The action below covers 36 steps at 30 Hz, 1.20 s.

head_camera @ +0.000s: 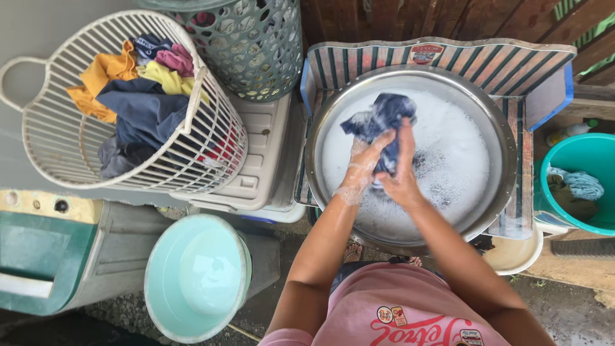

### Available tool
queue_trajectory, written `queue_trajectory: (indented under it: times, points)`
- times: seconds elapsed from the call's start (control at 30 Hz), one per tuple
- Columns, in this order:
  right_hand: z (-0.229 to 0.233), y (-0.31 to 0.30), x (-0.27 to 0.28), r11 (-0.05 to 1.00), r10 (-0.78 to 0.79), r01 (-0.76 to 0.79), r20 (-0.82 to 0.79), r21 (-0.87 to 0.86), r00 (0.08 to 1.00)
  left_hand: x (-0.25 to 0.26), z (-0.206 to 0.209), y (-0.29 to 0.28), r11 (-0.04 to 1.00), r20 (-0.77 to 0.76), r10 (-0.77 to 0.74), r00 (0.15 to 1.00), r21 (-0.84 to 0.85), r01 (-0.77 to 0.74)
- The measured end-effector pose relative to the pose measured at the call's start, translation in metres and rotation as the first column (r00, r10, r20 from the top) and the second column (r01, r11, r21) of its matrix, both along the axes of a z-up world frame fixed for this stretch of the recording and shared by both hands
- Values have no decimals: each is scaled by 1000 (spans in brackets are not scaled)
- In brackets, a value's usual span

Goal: The person washes clothes by hand in a basin of soapy water and takes additional garments from a laundry basket to scrub them in the soapy water.

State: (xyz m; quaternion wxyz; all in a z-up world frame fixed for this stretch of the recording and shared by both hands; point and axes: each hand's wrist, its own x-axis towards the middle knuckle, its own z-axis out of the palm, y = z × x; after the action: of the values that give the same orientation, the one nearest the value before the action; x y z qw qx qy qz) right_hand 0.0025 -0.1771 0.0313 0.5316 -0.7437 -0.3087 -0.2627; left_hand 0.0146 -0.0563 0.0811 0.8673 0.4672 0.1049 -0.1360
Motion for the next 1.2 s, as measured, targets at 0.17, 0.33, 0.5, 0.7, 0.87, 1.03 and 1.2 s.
queue_trajectory:
  times: [0.17,0.33,0.5,0.7,0.87,1.03,1.2]
  points:
    - [-90,-5,4,988,95,-10,-568,151,818,8,14,-2,969,74,111,991,-228,-92]
    - [-104,-89,45,953,-297,85,-839,-291,455,14,25,49,820,204,356,912,-536,-201]
    - [-107,-73,27,986,-127,79,-346,-149,930,21,-73,13,770,-265,346,900,-468,-433]
    - [-147,-52,65,842,-441,280,-291,-460,849,43,-212,-40,840,-269,164,949,-466,-277]
    - [-120,-63,68,808,-562,383,-391,-448,729,58,-237,-7,932,-251,108,962,-312,-186]
    - [-94,-56,47,630,-707,209,-442,-748,552,85,-235,57,271,-145,-201,969,942,197]
    - [-146,-55,39,235,-745,-137,-269,-962,610,46,-169,17,-598,-528,-172,832,727,337]
